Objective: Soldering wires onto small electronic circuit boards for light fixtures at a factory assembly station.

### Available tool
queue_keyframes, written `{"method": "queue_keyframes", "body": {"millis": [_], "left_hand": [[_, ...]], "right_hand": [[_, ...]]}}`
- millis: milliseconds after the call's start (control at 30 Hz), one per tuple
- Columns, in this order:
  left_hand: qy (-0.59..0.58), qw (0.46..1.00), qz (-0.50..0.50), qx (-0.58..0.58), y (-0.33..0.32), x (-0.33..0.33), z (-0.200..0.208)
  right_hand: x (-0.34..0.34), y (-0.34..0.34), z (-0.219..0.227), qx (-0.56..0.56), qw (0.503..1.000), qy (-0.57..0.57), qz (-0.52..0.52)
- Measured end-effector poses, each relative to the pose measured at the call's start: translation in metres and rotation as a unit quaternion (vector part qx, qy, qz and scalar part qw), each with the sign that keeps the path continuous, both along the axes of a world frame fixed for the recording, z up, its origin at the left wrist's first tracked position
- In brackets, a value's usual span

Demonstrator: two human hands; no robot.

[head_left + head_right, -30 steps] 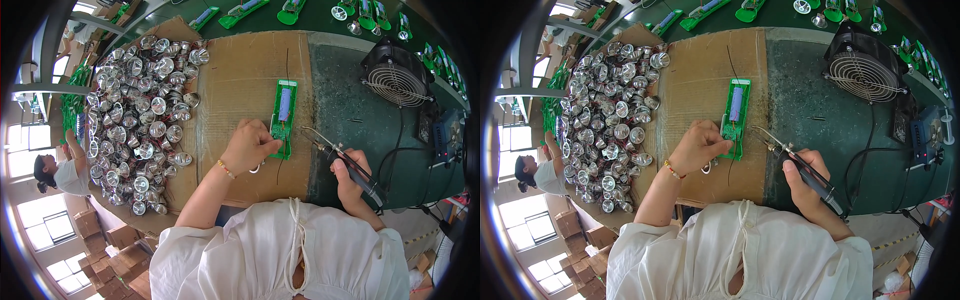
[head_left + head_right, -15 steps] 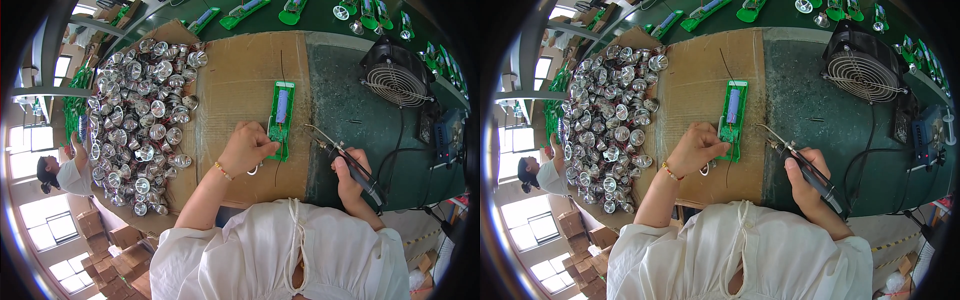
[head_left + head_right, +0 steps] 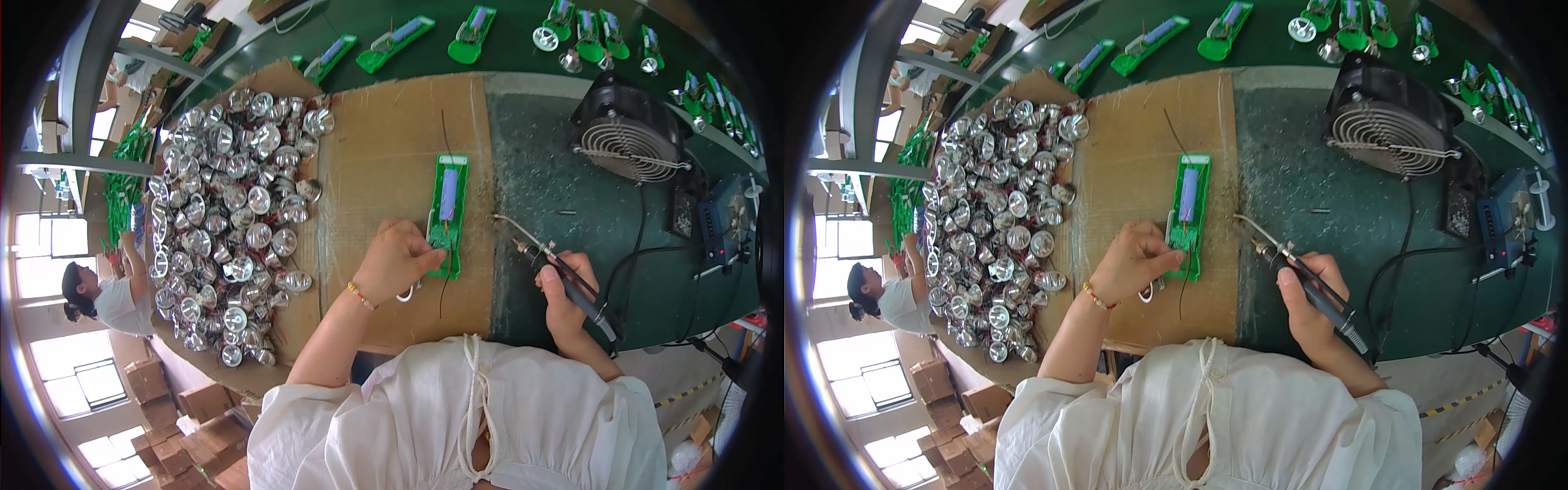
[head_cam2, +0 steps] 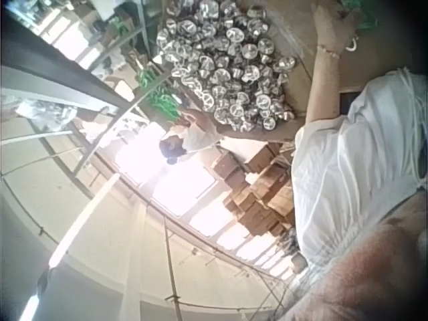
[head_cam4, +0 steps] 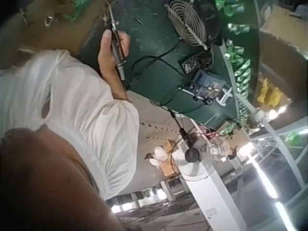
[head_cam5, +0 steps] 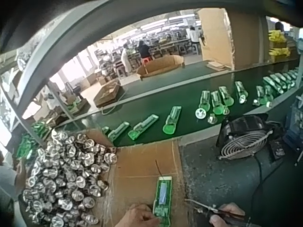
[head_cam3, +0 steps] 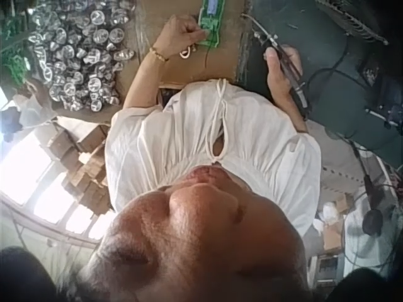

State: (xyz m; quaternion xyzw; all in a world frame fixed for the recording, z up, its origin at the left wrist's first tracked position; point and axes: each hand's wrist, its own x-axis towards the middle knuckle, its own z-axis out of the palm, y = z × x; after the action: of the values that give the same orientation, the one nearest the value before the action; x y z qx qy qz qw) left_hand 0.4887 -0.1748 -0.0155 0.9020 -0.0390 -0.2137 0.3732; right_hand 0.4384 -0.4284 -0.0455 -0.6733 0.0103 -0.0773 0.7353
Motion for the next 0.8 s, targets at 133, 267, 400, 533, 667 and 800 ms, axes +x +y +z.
{"method": "queue_keyframes", "body": {"millis": [133,267,400,533,667,800], "left_hand": [[-0.043,0.998,-0.005,-0.037,-0.010,-0.003,0.035],[-0.038,0.993,0.084,-0.073,0.002,-0.010,0.018],[-0.012,0.999,0.032,0.010,-0.010,0.014,0.016],[-0.066,0.996,-0.021,0.051,-0.037,0.072,0.029],[-0.118,0.987,-0.072,0.078,-0.085,0.149,0.042],[-0.136,0.987,-0.024,0.086,-0.122,0.232,0.033]], "right_hand": [[0.001,-0.016,0.007,-0.047,0.999,-0.020,-0.016],[0.004,-0.024,0.005,-0.055,0.997,-0.010,-0.047],[0.006,-0.025,-0.015,-0.096,0.994,0.013,-0.051],[0.006,-0.026,-0.008,-0.057,0.996,0.038,-0.049],[0.005,-0.024,-0.010,-0.015,0.996,0.075,-0.052],[0.014,-0.021,0.002,-0.026,0.997,0.059,-0.052]]}}
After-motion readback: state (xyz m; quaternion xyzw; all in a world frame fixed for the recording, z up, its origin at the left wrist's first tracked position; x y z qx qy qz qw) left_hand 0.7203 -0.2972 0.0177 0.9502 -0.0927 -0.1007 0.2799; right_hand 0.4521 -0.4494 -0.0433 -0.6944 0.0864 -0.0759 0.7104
